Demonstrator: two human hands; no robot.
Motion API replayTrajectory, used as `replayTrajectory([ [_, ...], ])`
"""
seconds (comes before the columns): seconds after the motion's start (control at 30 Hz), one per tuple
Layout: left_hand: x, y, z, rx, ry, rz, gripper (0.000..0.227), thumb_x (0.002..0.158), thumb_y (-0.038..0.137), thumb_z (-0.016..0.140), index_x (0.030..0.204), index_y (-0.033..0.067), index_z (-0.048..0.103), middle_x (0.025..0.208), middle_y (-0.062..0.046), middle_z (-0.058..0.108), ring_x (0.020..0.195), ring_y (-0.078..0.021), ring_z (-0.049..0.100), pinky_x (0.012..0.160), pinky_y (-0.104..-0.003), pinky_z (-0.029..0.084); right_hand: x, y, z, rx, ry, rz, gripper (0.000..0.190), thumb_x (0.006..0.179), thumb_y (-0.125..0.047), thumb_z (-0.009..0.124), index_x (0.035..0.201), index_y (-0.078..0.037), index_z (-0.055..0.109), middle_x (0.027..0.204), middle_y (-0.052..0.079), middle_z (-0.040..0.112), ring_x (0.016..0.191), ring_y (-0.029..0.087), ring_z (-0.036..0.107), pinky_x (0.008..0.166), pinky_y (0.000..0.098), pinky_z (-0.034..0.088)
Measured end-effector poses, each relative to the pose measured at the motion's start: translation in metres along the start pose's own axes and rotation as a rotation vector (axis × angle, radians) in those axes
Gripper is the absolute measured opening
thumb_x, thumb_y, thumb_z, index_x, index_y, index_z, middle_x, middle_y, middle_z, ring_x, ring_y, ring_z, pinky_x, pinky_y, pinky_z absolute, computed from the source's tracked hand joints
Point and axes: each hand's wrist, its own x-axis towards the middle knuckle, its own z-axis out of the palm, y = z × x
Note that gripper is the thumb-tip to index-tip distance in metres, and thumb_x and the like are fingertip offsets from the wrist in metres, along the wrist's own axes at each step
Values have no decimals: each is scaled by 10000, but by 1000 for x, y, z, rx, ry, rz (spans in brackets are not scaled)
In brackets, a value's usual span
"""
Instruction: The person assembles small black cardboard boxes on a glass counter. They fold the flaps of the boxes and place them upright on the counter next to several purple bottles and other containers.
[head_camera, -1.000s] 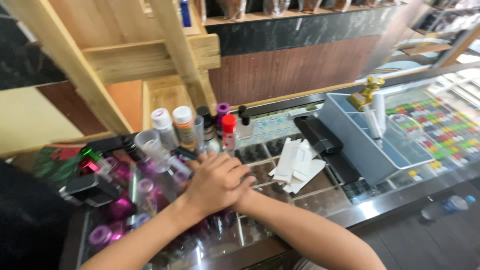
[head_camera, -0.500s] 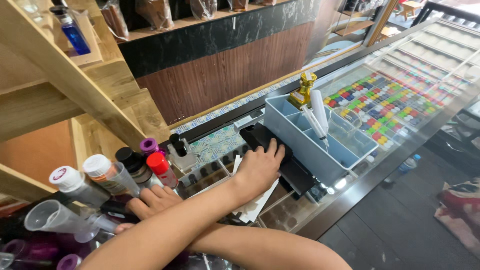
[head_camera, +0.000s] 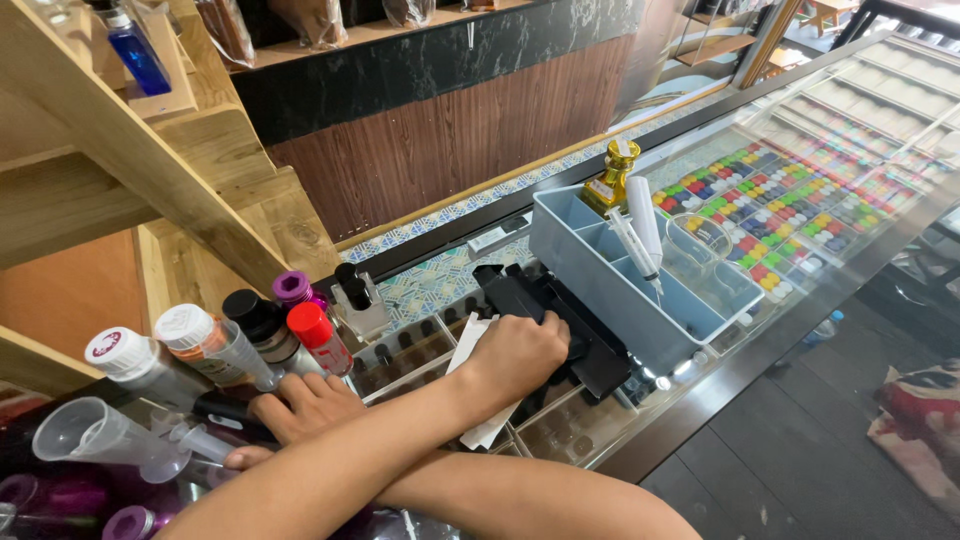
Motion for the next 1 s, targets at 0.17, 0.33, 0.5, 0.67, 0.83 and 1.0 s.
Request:
replayTrajectory([
  [0.17,-13,5,-28,-57,120,-83,289,798,41,604,1076,47,684,1050,-140,731,479,-250,687,368,-374,522,-1,-2,-12,-20,15,-45,693,923,-679,316,1120,-94,632,1016,150,574,971,397,568,778,506,423],
  [0.33,-49,0,-82,-66,107,-111,455,802,21,584,1243,39,697,1304,-160,678,399,-227,625,351,-375,496,-1,-12,-27,-20,26,-119,640,957,-647,353,1131,-98,633,1005,150,579,963,391,565,778,507,420],
  [0.5,-121,-5,-152,-26,304,-115,363,919,100,567,1253,104,709,1360,-83,689,552,-171,555,525,-298,475,0,-21,-34,22,200,-171,473,1015,-541,444,1014,-105,626,907,102,571,827,344,562,736,466,423],
  [0.67,-213,-14,-203,-38,326,-155,358,1005,-21,482,1292,36,688,1379,-140,656,742,-221,667,650,-346,545,10,-6,-26,-117,90,-287,470,1017,-560,468,962,-139,670,909,64,627,782,267,592,813,410,435],
  [0.83,-286,-15,-214,-9,366,-227,379,987,-41,491,1279,79,701,1369,-138,652,850,-222,731,712,-331,606,0,-6,-18,438,-42,32,269,904,-389,742,977,-130,723,947,3,737,920,148,675,853,331,519],
  [1.0,-294,-26,-197,-530,774,-890,390,710,-57,709,1043,128,793,1060,-70,813,875,-271,789,690,-331,616,-3,-15,-38,218,0,-59,519,861,-280,726,1298,-30,600,1089,243,691,1013,461,671,878,557,526],
])
